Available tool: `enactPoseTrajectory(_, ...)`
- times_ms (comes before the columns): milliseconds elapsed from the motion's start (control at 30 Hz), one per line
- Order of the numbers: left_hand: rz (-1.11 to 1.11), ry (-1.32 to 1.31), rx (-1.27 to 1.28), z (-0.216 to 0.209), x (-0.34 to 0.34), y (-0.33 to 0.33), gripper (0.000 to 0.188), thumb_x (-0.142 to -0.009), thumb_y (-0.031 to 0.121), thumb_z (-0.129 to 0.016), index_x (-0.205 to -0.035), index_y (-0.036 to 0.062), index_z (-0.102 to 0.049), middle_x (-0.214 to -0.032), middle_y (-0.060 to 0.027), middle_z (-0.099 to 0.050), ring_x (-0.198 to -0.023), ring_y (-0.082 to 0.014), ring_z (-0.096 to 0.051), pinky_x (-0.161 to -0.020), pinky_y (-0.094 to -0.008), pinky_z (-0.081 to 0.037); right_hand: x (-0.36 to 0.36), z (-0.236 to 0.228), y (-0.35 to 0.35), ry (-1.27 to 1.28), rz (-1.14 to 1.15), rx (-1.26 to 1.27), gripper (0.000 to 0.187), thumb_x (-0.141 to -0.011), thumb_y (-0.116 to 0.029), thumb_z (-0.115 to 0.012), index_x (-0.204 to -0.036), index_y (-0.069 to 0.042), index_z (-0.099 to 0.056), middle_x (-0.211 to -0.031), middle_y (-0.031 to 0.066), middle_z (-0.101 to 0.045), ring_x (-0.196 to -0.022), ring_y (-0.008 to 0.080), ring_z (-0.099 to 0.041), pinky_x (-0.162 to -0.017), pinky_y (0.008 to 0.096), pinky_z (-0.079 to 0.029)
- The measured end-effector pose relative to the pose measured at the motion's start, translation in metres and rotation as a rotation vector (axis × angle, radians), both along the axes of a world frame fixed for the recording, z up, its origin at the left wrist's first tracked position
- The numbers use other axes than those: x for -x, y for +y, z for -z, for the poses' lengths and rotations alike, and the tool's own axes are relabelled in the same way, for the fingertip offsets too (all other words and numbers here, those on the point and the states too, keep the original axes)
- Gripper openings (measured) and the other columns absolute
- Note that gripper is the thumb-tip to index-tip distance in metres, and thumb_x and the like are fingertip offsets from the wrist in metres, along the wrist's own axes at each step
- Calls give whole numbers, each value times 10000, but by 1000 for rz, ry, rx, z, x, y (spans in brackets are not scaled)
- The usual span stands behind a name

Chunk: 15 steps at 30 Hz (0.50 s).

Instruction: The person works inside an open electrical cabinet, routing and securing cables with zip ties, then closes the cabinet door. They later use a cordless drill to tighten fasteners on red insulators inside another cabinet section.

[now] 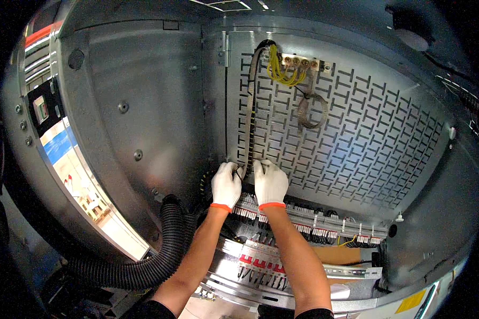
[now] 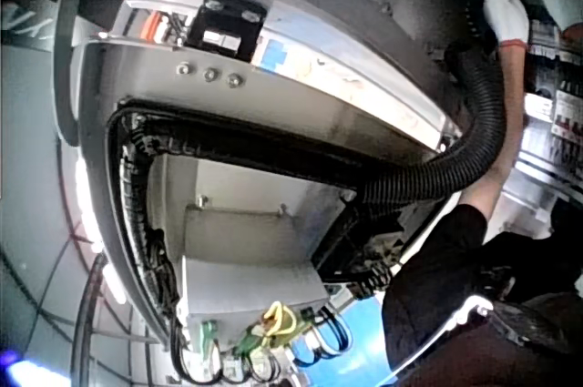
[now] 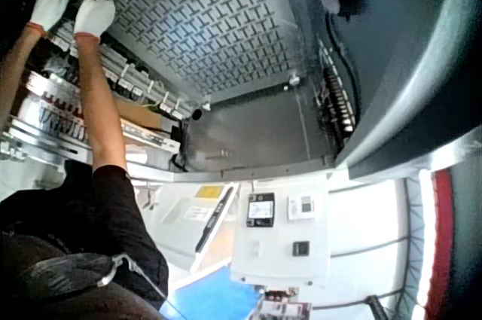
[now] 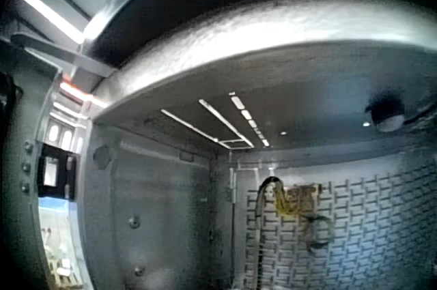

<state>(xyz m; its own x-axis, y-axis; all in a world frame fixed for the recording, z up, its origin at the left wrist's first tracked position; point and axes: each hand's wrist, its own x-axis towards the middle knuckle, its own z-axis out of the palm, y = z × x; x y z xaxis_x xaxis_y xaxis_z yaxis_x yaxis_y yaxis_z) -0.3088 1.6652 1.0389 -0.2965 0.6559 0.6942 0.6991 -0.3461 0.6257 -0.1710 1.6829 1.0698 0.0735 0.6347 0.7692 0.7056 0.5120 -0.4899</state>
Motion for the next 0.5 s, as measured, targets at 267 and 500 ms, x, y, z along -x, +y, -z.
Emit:
enactPoseTrajectory(267, -1, 69, 58, -11, 2, -31, 108, -872, 90, -579, -957, 35, -618, -978, -188, -629, -875, -428, -645, -767, -502, -527, -18, -31, -32, 166, -507, 279, 245, -963, -184, -591, -1066, 25, -666, -907, 135, -721, -756, 249, -712, -694, 363, -564)
enactPoseTrajectory(500, -44, -25, 18, -1, -1, -33, 97, -859, 66, -588, -929, 5, -617, -935, -213, -630, -883, -439, -629, -778, -495, -515, -4, -36, -37, -30, -436, 443, 489, -815, -443, -771, -877, 39, -716, -780, 171, -717, -683, 240, -697, -680, 350, -550)
